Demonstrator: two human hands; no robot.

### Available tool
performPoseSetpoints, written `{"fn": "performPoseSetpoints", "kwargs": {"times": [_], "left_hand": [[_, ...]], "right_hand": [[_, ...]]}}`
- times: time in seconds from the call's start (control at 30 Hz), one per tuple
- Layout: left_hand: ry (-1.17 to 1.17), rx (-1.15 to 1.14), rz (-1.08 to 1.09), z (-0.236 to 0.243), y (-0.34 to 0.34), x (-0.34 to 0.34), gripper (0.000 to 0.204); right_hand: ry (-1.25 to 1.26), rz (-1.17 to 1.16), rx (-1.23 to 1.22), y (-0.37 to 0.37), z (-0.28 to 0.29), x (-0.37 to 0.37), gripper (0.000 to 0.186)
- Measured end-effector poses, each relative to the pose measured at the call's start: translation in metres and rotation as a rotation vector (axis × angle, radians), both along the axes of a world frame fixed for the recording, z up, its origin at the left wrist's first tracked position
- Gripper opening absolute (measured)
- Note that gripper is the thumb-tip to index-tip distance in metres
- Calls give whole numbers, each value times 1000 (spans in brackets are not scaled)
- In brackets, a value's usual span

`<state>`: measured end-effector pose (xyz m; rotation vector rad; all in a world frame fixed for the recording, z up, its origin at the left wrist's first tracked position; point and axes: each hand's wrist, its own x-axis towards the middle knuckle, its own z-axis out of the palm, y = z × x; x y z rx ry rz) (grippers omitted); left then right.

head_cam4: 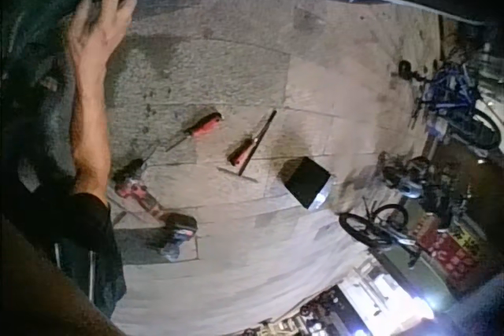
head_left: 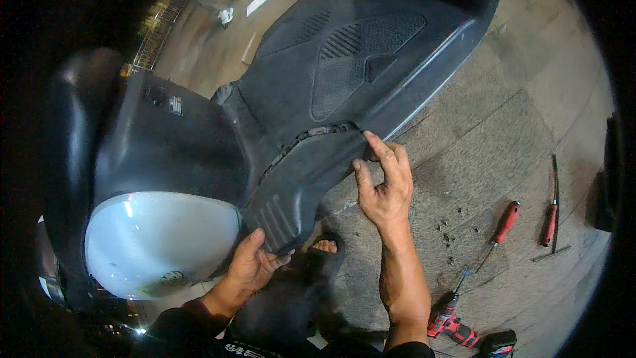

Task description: The person uses a cordless drill to remove and reattach a black plastic footrest panel on a scooter. They repeatedly unscrew fasteners, detach the panel, inspect it, and then reattach it to the scooter body.

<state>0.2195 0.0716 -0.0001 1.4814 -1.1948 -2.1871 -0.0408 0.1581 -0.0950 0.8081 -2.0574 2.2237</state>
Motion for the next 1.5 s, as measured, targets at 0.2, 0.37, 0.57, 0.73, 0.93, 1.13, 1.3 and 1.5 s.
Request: {"fn": "performPoseSetpoints", "kwargs": {"times": [0.2,0.37,0.57,0.73,0.93,1.13,1.3,1.5], "left_hand": [[-180,-17,-10,13,6,-15,56],[-159,61,-36,16,1,-17,58],[-149,100,-17,15,1,-13,61],[-99,89,-35,13,-5,-12,59],[-8,35,-65,4,-13,-18,56],[21,2,-39,2,-13,-14,56],[43,32,-11,-4,-10,-17,55],[-59,-14,7,1,-10,-18,55]], "right_hand": [[249,-32,67,-1,1,0,61],[219,44,111,9,14,-11,57],[172,35,58,3,17,-10,53],[68,79,65,-1,20,-11,51],[160,-142,102,-14,16,6,51],[267,-344,104,-13,7,31,58],[208,-622,-228,-67,-9,23,64],[140,-625,-105,-89,-3,21,61]]}}
